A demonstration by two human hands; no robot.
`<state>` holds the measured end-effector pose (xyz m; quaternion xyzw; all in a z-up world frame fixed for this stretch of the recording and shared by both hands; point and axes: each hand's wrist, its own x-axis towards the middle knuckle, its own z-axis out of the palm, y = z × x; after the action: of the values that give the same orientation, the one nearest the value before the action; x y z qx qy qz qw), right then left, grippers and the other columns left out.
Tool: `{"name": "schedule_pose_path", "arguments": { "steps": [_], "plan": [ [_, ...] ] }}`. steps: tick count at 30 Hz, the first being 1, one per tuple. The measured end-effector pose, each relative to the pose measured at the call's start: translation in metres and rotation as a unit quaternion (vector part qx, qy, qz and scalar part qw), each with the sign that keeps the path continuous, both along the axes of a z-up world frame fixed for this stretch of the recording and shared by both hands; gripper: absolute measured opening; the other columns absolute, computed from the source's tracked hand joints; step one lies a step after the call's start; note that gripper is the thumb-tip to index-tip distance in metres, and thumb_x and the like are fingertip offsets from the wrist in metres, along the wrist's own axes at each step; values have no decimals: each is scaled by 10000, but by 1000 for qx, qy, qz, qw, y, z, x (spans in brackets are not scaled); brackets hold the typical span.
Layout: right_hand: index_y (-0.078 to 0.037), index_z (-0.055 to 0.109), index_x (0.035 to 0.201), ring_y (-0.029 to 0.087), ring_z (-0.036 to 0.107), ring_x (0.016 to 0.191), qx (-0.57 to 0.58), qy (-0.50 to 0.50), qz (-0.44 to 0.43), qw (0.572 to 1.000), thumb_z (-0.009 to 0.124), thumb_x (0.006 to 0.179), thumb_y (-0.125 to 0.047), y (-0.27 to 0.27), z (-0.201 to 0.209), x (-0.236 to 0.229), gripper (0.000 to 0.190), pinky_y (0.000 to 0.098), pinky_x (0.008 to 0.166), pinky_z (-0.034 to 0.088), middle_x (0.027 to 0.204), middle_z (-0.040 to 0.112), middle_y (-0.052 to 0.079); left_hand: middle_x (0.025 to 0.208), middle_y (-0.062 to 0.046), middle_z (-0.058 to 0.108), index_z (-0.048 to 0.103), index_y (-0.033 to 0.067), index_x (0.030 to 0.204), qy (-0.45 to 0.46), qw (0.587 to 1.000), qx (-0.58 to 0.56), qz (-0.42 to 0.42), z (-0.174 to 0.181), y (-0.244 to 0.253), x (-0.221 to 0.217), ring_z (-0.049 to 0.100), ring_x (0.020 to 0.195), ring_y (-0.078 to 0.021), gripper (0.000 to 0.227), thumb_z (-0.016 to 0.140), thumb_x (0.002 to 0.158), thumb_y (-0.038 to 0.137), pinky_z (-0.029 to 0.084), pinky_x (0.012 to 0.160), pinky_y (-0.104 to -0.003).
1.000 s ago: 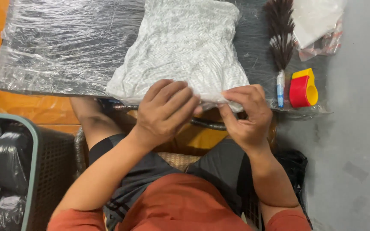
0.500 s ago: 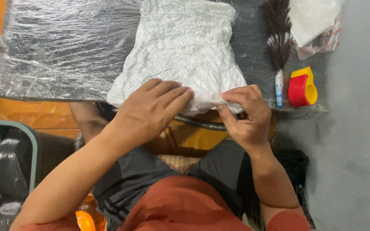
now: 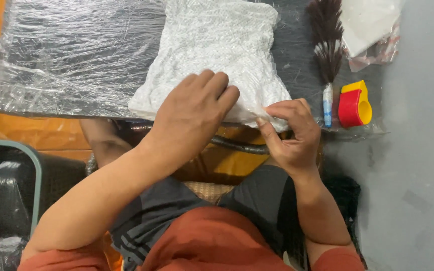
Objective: Vacuuming air out of a cushion inside a plastic bag to compress it and then sealing the bag with tape.
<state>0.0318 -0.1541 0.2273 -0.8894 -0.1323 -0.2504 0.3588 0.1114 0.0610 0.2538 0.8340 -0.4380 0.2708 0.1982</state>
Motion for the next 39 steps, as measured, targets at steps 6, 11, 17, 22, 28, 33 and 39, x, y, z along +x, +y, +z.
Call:
{"name": "schedule_pose_path", "arguments": {
  "steps": [6, 11, 17, 22, 28, 33, 39],
  "plan": [
    [2, 660, 1050, 236, 600, 918, 17, 9, 2, 1000, 810, 834, 50, -3, -8, 1, 268, 339, 839, 487, 1038, 677, 124, 921, -84, 548, 571, 52, 997, 1, 998, 56, 36, -17, 1, -13, 546, 831, -203, 138, 614, 873, 96, 484, 778, -307],
    [-2, 654, 1060, 237, 613, 936, 44, 22, 14, 999, 799, 834, 60, -5, -13, 1, 276, 336, 874, 497, 1057, 681, 121, 1048, -137, 643, 553, -23, 1160, 64, 996, 43, -50, -15, 10, -17, 607, 985, -268, 280, 549, 943, 155, 473, 923, -359],
    [-3, 656, 1055, 226, 613, 905, 31, 22, 18, 999, 802, 834, 63, -4, -12, -1, 273, 331, 845, 498, 1031, 681, 116, 977, -113, 611, 554, -87, 1349, -12, 998, 47, -47, -22, 10, -19, 548, 837, -218, 807, 508, 1026, 650, 461, 862, -319],
    [-5, 666, 1053, 222, 611, 926, 40, 25, 8, 999, 803, 840, 56, -3, -8, 0, 259, 322, 853, 500, 1042, 680, 113, 1280, -138, 578, 462, 21, 1465, -107, 980, 143, 82, -63, -7, -26, 582, 1245, -297, 554, 620, 947, 139, 464, 1042, -403],
    [-17, 720, 1053, 350, 642, 889, 1, -57, 16, 998, 802, 926, -29, -9, -15, 6, 152, 432, 833, 493, 957, 677, 126, 1074, -201, 619, 588, -32, 1360, -194, 979, 51, 37, -96, -21, 8, 634, 933, -366, 389, 487, 1001, 80, 503, 872, -440],
    [-8, 354, 1559, 389, 369, 1423, -168, -109, -87, 976, 702, 1000, -105, 6, -30, -9, 666, 545, 1181, 331, 1473, 400, 200, 1054, -195, 627, 577, -57, 1346, -139, 985, 98, -15, -81, -22, 17, 600, 855, -340, 550, 669, 913, 268, 470, 845, -426],
    [72, 413, 1485, 452, 441, 1381, -323, -108, -120, 932, 762, 941, -248, 15, -62, 2, 722, 649, 1171, 270, 1461, 434, 271, 962, -131, 621, 582, -52, 1272, -32, 981, 183, -64, -66, -24, 30, 621, 841, -323, 583, 701, 854, 337, 468, 820, -409]
  ]
}}
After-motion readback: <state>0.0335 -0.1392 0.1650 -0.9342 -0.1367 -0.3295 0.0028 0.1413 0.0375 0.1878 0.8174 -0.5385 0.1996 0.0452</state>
